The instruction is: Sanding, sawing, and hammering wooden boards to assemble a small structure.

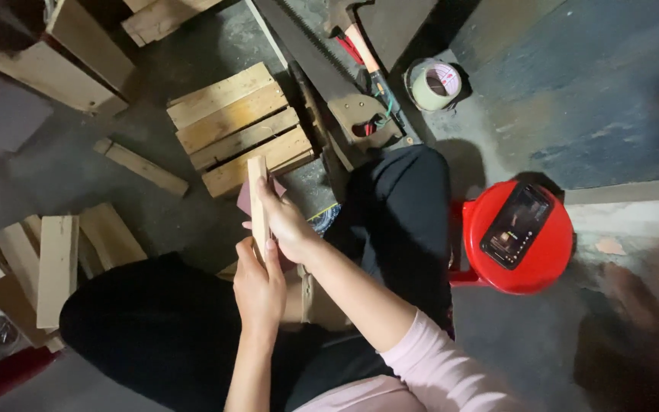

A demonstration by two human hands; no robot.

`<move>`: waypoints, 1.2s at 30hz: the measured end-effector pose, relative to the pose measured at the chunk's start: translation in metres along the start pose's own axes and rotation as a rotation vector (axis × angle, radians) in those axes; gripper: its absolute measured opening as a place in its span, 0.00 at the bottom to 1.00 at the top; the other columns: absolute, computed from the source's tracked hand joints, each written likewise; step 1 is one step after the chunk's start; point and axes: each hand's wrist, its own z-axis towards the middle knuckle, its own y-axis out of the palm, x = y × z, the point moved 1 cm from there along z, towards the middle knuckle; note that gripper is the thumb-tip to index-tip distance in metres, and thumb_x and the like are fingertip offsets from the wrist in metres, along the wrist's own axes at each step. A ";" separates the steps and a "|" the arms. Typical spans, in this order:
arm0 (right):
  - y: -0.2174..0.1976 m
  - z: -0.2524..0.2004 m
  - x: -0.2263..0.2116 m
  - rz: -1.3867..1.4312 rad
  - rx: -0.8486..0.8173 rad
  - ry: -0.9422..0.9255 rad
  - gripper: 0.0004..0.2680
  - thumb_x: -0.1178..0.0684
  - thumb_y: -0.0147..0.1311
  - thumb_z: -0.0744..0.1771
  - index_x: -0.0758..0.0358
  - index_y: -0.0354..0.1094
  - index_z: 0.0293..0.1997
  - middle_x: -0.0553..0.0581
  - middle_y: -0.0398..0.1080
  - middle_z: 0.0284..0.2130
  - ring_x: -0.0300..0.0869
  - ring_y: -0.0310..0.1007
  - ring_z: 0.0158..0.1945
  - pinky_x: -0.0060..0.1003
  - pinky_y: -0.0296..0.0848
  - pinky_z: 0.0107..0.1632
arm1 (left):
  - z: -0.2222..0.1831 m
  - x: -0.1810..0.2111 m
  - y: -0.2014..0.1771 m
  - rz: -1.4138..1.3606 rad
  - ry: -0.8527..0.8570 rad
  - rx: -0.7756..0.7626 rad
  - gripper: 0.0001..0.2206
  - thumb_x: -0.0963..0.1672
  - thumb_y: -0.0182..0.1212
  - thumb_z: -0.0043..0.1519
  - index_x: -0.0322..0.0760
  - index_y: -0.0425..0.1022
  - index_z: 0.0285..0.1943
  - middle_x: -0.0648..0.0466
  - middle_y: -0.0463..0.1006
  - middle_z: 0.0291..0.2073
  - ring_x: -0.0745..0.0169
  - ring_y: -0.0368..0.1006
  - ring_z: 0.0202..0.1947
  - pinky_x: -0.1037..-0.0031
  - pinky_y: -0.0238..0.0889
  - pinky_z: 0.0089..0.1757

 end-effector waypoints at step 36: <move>-0.082 0.083 0.029 0.204 -0.058 -0.074 0.15 0.43 0.55 0.70 0.58 0.70 0.60 0.59 0.71 0.60 0.49 0.71 0.62 0.54 0.64 0.70 | 0.064 -0.051 0.022 -1.388 -0.224 -0.670 0.34 0.61 0.35 0.71 0.27 0.72 0.48 0.33 0.75 0.21 0.45 0.70 0.09 0.64 0.66 0.17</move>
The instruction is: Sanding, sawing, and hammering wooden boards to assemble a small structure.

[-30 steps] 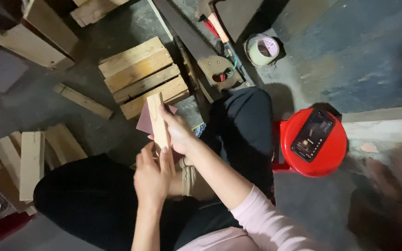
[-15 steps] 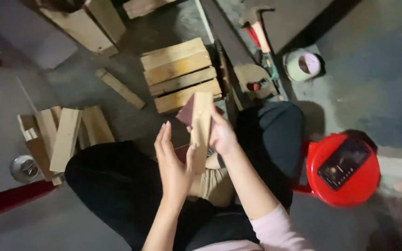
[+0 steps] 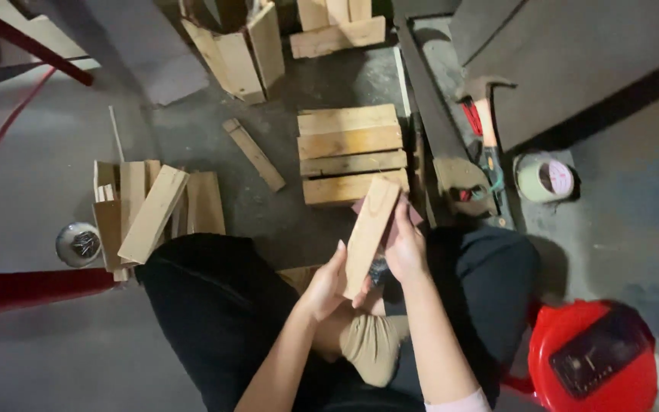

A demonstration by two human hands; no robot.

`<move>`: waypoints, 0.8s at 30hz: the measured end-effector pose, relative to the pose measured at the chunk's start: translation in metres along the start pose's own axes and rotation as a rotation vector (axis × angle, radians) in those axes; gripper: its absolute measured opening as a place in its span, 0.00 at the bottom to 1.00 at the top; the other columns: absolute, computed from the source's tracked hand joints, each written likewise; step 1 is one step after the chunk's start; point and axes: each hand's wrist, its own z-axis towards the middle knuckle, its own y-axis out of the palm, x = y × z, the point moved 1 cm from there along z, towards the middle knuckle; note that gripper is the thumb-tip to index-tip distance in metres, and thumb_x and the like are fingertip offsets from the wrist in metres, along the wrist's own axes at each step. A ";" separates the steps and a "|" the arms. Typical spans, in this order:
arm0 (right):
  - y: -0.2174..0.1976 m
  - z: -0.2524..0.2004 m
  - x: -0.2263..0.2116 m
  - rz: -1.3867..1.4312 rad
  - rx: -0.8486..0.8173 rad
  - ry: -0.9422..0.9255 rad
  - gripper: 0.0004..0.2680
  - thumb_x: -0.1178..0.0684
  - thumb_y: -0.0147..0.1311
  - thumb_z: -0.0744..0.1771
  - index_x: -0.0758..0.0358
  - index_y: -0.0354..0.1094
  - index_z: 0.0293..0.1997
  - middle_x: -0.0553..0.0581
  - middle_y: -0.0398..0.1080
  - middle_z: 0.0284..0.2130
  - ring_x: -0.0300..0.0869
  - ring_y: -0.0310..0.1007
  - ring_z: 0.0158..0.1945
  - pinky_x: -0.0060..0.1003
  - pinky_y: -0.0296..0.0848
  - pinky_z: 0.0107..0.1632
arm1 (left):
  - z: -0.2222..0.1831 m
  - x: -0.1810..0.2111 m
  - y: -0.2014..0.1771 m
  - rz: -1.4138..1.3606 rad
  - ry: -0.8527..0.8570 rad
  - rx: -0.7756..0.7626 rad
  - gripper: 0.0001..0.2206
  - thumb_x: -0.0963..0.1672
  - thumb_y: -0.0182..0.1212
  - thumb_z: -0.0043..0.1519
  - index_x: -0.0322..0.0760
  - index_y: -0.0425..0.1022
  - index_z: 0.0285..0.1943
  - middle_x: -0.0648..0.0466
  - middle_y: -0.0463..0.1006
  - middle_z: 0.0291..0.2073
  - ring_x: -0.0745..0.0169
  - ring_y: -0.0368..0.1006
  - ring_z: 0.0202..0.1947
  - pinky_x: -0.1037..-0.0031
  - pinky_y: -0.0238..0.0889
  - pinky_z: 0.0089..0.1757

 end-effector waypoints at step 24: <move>0.019 -0.018 0.021 -1.488 -0.159 -1.060 0.19 0.54 0.30 0.74 0.66 0.47 0.77 0.66 0.48 0.76 0.59 0.43 0.79 0.52 0.45 0.76 | -0.016 -0.031 -0.034 0.458 0.112 0.218 0.25 0.55 0.39 0.76 0.32 0.75 0.46 0.52 0.75 0.24 0.65 0.67 0.18 0.75 0.60 0.23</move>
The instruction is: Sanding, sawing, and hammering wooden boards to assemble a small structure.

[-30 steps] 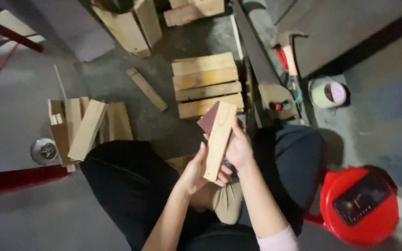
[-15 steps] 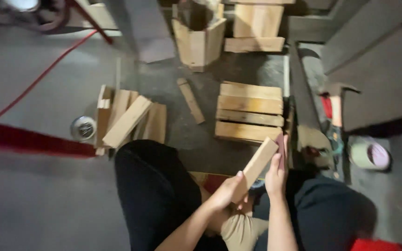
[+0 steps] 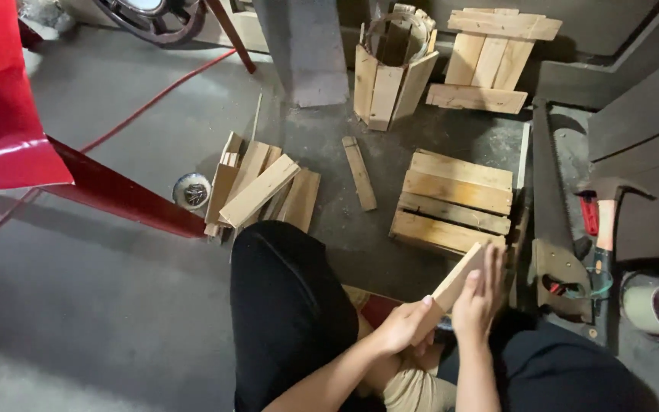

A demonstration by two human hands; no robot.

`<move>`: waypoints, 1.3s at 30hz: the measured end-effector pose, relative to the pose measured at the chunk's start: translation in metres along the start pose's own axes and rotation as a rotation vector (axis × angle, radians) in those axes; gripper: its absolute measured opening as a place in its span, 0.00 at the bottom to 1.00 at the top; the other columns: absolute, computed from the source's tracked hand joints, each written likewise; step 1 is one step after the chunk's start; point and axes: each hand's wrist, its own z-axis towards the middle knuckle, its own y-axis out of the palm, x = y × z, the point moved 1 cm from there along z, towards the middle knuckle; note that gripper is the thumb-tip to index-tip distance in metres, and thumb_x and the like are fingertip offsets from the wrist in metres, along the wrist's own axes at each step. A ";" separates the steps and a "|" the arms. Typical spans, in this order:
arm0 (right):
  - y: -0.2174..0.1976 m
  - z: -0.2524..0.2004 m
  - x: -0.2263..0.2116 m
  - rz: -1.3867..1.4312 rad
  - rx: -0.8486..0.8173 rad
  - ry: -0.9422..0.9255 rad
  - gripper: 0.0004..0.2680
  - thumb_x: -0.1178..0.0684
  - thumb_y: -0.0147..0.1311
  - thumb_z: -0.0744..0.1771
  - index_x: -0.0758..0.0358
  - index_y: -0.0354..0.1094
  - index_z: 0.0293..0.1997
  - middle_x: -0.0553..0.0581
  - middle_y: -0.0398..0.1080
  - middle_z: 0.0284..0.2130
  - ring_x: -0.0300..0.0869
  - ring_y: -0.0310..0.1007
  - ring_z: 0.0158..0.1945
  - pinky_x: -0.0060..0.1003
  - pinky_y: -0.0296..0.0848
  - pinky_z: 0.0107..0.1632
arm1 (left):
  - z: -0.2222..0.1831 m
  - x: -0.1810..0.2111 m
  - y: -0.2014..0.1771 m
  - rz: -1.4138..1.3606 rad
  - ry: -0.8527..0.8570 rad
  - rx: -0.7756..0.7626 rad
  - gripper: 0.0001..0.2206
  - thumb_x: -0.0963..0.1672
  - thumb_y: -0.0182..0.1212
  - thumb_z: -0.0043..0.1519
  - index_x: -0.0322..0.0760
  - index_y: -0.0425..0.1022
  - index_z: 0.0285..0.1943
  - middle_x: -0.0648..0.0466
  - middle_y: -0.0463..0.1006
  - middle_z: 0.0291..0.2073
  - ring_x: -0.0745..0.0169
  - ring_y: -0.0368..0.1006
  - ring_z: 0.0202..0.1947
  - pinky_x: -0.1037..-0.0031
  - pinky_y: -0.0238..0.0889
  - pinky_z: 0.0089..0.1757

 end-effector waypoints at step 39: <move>0.032 0.009 0.014 0.078 0.099 0.110 0.20 0.42 0.32 0.75 0.55 0.52 0.78 0.63 0.48 0.76 0.56 0.46 0.77 0.51 0.44 0.75 | 0.030 0.022 0.004 0.247 0.272 0.051 0.26 0.50 0.35 0.74 0.31 0.81 0.50 0.47 0.78 0.15 0.55 0.78 0.18 0.66 0.73 0.25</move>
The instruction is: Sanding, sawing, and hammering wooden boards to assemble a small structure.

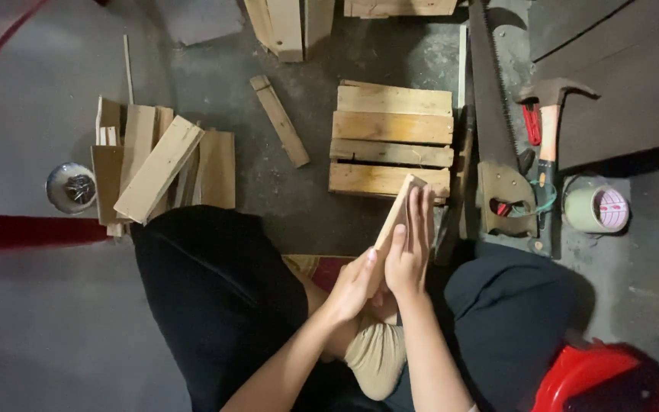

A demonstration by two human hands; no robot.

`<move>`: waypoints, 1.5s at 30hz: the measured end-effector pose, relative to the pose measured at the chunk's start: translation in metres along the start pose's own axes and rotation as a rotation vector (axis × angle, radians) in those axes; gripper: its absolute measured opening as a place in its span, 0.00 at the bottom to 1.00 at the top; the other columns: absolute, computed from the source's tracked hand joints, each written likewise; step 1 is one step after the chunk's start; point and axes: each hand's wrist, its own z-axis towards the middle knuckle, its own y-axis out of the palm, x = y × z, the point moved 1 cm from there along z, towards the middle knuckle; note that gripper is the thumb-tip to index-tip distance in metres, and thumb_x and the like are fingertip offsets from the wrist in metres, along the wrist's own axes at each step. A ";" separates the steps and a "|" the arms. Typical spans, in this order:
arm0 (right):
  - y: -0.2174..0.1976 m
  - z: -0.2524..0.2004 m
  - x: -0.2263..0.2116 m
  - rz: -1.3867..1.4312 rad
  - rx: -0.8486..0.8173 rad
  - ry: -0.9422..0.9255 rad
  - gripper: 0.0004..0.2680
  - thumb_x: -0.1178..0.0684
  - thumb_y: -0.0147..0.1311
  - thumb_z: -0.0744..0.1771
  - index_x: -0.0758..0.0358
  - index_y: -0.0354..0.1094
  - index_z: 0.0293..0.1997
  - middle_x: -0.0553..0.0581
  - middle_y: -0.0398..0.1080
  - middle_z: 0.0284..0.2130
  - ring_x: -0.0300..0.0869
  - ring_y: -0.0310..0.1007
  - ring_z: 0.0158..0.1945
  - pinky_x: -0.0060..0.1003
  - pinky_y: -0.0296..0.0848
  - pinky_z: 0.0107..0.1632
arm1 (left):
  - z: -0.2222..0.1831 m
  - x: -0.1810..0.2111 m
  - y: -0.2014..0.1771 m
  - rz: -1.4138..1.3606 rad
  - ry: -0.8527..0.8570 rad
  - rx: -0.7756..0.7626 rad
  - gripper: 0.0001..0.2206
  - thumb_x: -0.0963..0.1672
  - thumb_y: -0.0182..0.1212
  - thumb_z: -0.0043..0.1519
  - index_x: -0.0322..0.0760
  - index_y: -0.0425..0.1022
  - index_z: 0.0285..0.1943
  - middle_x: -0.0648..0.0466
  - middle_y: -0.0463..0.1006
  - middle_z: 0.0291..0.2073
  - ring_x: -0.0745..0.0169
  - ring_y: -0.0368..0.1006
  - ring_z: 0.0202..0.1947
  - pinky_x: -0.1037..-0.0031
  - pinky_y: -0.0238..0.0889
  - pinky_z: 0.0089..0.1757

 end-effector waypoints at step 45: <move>-0.036 0.009 -0.021 0.157 0.141 0.155 0.15 0.55 0.38 0.75 0.69 0.60 0.71 0.73 0.59 0.68 0.60 0.54 0.73 0.53 0.49 0.74 | -0.001 -0.034 0.010 -0.007 0.052 -0.048 0.24 0.49 0.37 0.75 0.26 0.74 0.64 0.43 0.78 0.17 0.53 0.78 0.17 0.68 0.72 0.21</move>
